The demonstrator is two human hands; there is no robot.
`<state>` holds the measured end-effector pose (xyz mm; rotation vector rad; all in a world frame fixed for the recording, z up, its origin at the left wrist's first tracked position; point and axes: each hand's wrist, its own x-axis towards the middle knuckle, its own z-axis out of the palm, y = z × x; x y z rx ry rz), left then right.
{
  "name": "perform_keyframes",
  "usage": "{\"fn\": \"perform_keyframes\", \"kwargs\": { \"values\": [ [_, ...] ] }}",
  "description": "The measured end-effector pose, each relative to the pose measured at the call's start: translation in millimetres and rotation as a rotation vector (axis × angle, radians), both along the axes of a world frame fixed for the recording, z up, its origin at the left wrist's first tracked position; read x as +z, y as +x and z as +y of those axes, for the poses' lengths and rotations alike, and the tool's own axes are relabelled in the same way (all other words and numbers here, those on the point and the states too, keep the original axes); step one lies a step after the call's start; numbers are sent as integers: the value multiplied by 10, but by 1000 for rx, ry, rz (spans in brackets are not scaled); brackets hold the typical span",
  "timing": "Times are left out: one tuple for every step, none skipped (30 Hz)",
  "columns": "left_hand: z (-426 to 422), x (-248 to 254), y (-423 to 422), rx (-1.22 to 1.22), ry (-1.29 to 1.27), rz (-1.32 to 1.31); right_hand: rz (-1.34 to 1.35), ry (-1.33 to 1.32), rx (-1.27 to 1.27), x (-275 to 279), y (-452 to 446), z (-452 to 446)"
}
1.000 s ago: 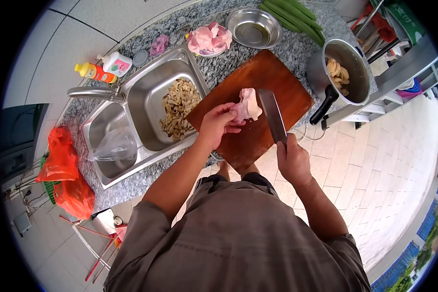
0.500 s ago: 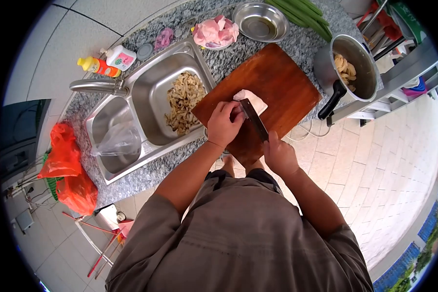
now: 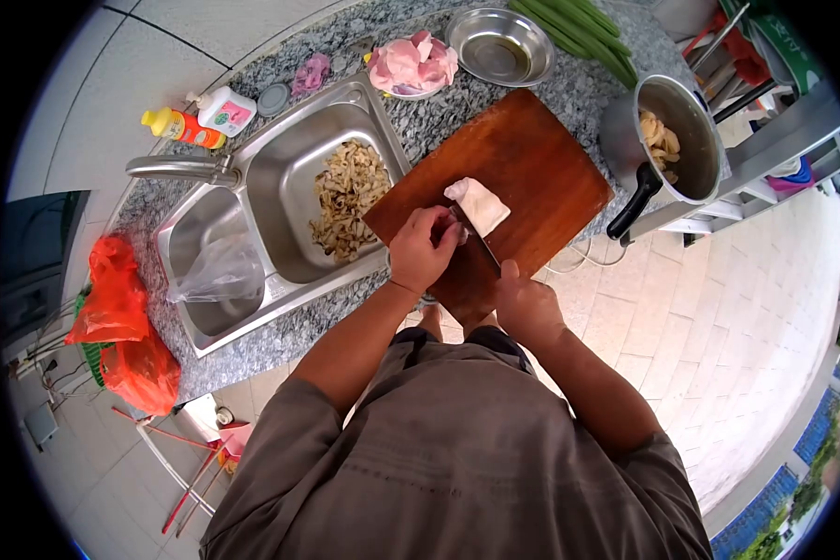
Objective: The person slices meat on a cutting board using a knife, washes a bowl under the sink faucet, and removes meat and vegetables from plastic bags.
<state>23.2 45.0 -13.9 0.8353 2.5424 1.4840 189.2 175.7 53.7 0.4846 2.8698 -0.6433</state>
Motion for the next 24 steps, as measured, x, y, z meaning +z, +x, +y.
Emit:
{"fn": "perform_keyframes", "kwargs": {
  "values": [
    [-2, -11, -12, -11, -18, 55, -5, -10, 15, -18, -18, 6],
    [-3, -25, -13, -19, -38, 110, -67, -15, 22, -25, -27, 33],
    [1, -39, -4, -5, -45, 120, -128, -20, 30, 83, -103, 63],
    [10, -53, 6, 9, -53, 131, -189, -26, 37, 156, -173, 85],
    [18, -64, 12, 21, -60, 143, -203, -47, 36, 178, -226, 102],
    [20, -62, 10, 16, -61, 130, -218, -66, 32, 192, -274, 125],
    [18, -60, 6, 10, -60, 119, -231, -84, 27, 195, -318, 147],
    [18, -59, 6, 6, -59, 106, -227, -97, 25, 195, -352, 161],
    [20, -62, 6, 0, -42, 94, -222, -111, 26, 193, -389, 166],
    [19, -63, 3, -5, -26, 83, -216, -126, 29, 182, -442, 167],
    [14, -62, -7, -11, -10, 74, -248, -134, 37, 129, -543, 170],
    [0, -66, -22, -35, -17, 86, -279, -141, 45, 48, -682, 180],
    [-17, -69, -35, -59, -24, 98, -310, -148, 52, 14, -804, 182],
    [-20, -65, -41, -82, -30, 112, -294, -152, 72, 4, -901, 180],
    [-22, -64, -33, -80, -30, 104, -274, -157, 97, 37, -1009, 168],
    [-30, -56, -20, -79, -30, 98, -252, -162, 121, 69, -1070, 155],
    [-28, -48, -27, -78, -29, 94, -270, -139, 119, 78, -1055, 150],
    [2, -46, -50, -42, -19, 103, -285, -113, 116, 75, -993, 150],
    [15, -57, -31, -7, -14, 104, -308, -94, 113, 95, -893, 130],
    [-7, -68, 3, 26, -11, 99, -326, -110, 96, 145, -739, 111],
    [-33, -111, 30, 71, 0, 27, -345, -122, 76, 237, -561, 122],
    [-34, -144, 59, 118, 15, -46, -364, -129, 57, 302, -421, 162],
    [-37, -176, 90, 165, 31, -119, -348, -156, 28, 295, -314, 204],
    [-77, -106, 86, 155, 69, -98, -329, -184, -2, 235, -215, 235]
  ]
}}
